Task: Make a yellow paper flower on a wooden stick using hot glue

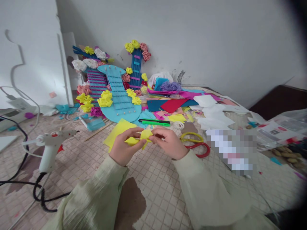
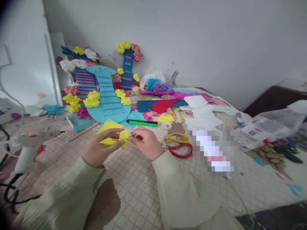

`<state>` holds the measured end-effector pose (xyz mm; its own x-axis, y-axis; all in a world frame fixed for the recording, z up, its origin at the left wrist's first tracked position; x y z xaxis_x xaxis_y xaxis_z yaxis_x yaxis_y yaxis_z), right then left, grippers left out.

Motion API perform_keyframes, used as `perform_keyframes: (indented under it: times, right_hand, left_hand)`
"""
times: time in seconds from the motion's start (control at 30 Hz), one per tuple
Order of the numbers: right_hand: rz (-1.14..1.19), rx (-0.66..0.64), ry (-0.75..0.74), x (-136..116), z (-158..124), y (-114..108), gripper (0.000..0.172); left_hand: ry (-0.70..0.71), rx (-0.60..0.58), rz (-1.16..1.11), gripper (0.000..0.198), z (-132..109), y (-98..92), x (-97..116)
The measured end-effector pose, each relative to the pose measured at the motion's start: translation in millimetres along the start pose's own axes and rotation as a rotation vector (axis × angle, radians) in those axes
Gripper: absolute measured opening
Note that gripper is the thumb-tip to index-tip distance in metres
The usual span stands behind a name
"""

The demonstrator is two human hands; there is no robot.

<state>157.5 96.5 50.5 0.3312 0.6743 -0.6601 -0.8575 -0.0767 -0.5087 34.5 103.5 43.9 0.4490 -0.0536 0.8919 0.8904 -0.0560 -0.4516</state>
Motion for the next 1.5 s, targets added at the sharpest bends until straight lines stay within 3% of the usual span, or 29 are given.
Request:
perform_keyframes:
  times: [0.27, 0.53, 0.77, 1.0, 1.17, 1.5]
  right_hand:
    - [0.152, -0.077, 0.162, 16, -7, 14, 0.017]
    - [0.145, -0.076, 0.199, 16, -9, 13, 0.016]
    - [0.156, -0.003, 0.135, 9, -7, 6, 0.024]
    - [-0.033, 0.108, 0.069, 1, -6, -3, 0.019]
    - [-0.107, 0.030, -0.092, -15, -1, 2, 0.004]
    - [-0.143, 0.084, -0.173, -14, -2, 0, 0.012]
  left_hand:
    - [0.040, -0.039, 0.043, 0.035, -1, 2.3, 3]
    - [0.033, -0.074, 0.009, 0.033, -1, 5.8, 3]
    - [-0.044, -0.073, -0.087, 0.033, 4, 2.3, -1]
    - [-0.148, -0.078, -0.153, 0.030, 8, 2.8, -12]
    - [-0.145, -0.086, -0.191, 0.030, 10, 1.7, -16]
    - [-0.211, -0.088, -0.129, 0.037, 13, -0.1, -21]
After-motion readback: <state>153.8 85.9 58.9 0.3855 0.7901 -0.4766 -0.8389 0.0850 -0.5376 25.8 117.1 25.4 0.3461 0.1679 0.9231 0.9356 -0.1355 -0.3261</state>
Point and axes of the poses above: each hand's wrist, its own z-axis towards the middle knuckle, its own y-axis out of the palm, x = y × z, the point moved 9 cm from there along z, towards the middle knuckle, and after that the axes turned 14 degrees about -y, right-handed, at the moved point
